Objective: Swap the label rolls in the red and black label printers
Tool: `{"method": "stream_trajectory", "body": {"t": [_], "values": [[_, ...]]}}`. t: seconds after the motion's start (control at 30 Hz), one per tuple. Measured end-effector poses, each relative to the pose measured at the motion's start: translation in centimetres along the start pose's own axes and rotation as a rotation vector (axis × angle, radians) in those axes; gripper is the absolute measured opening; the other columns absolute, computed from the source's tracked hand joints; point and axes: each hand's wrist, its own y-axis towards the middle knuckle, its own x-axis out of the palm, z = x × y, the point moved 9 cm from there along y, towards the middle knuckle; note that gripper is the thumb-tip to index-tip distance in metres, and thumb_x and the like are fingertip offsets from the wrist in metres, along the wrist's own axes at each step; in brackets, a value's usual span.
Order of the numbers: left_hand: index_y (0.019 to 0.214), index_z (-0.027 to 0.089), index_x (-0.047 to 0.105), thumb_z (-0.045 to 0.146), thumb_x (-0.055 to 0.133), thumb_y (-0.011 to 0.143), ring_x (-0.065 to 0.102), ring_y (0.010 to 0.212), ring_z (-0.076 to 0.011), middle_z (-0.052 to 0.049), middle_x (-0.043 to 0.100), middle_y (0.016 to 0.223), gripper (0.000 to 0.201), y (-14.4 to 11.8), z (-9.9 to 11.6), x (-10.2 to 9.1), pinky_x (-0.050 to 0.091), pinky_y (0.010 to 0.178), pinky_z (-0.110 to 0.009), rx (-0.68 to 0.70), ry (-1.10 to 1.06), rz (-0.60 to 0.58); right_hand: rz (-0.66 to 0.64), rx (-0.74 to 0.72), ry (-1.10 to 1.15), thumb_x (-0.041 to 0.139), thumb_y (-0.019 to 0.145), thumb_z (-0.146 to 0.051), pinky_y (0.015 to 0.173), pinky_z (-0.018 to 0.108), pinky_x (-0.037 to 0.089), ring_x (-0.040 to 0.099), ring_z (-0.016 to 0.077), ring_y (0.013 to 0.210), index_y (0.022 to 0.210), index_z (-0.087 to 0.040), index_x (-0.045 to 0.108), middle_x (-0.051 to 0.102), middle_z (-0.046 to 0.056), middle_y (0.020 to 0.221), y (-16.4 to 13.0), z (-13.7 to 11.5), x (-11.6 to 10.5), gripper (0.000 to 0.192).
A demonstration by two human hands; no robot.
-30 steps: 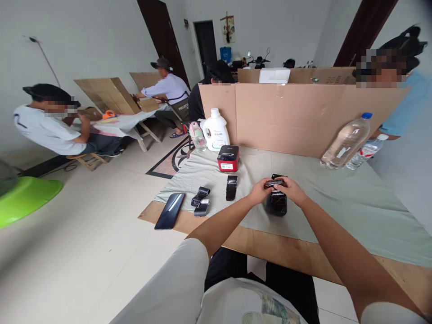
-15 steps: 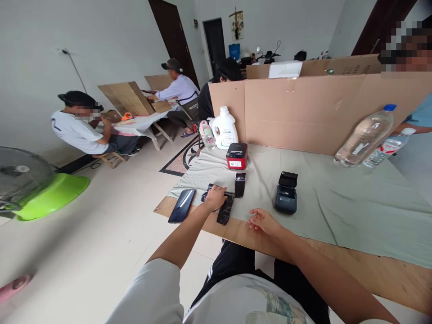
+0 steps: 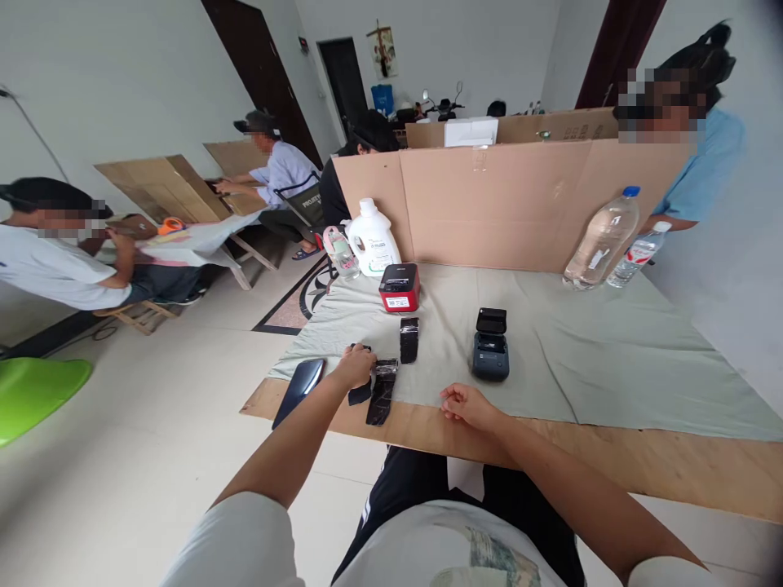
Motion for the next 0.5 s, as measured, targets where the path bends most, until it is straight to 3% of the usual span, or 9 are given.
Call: {"method": "stream_trajectory", "body": {"t": [0.1,0.17,0.3,0.4,0.5], "values": [[0.106,0.024,0.064,0.017,0.056,0.074,0.052,0.110,-0.0252,-0.006,0.065,0.106,0.033,0.5,-1.7,-0.6,0.039,0.093,-0.034,-0.020,-0.172,0.011,0.025,-0.005,-0.014,0.062,0.071,-0.025,0.056,0.024,0.042,0.059,0.0118,0.061,0.086,-0.019,0.056,0.063,-0.002,0.067,0.0,0.0,-0.3,0.017],[0.114,0.023,0.061,0.016,0.051,0.078,0.051,0.113,-0.0231,-0.006,0.062,0.116,0.038,0.6,-3.6,-1.3,0.040,0.093,-0.030,-0.105,-0.240,0.063,0.021,-0.004,-0.003,0.060,0.071,-0.025,0.057,0.023,0.042,0.058,0.0113,0.061,0.086,-0.019,0.056,0.062,-0.002,0.068,0.2,0.1,-0.2,0.017],[0.127,0.025,0.051,0.009,0.050,0.075,0.044,0.123,-0.0270,-0.007,0.046,0.137,0.054,1.1,-5.5,-0.8,0.039,0.096,-0.035,-0.203,-0.184,0.032,0.012,-0.007,-0.020,0.058,0.071,-0.025,0.057,0.024,0.042,0.058,0.0112,0.061,0.087,-0.019,0.056,0.061,-0.003,0.068,0.3,0.1,0.1,0.017],[0.115,0.023,0.059,0.013,0.057,0.072,0.046,0.120,-0.0300,-0.011,0.051,0.128,0.044,1.6,-5.8,0.0,0.041,0.093,-0.037,-0.199,-0.140,-0.010,0.008,-0.020,-0.045,0.057,0.071,-0.026,0.057,0.024,0.042,0.058,0.0118,0.062,0.087,-0.019,0.055,0.061,-0.002,0.068,0.2,0.0,0.2,0.017],[0.101,0.018,0.061,0.017,0.065,0.065,0.052,0.110,-0.0316,-0.012,0.058,0.111,0.036,1.9,-7.2,-0.8,0.044,0.087,-0.036,-0.239,-0.218,0.023,0.011,-0.038,-0.070,0.058,0.071,-0.028,0.058,0.025,0.042,0.058,0.0124,0.061,0.088,-0.019,0.056,0.060,-0.003,0.065,0.2,0.0,-0.2,0.019]]}}
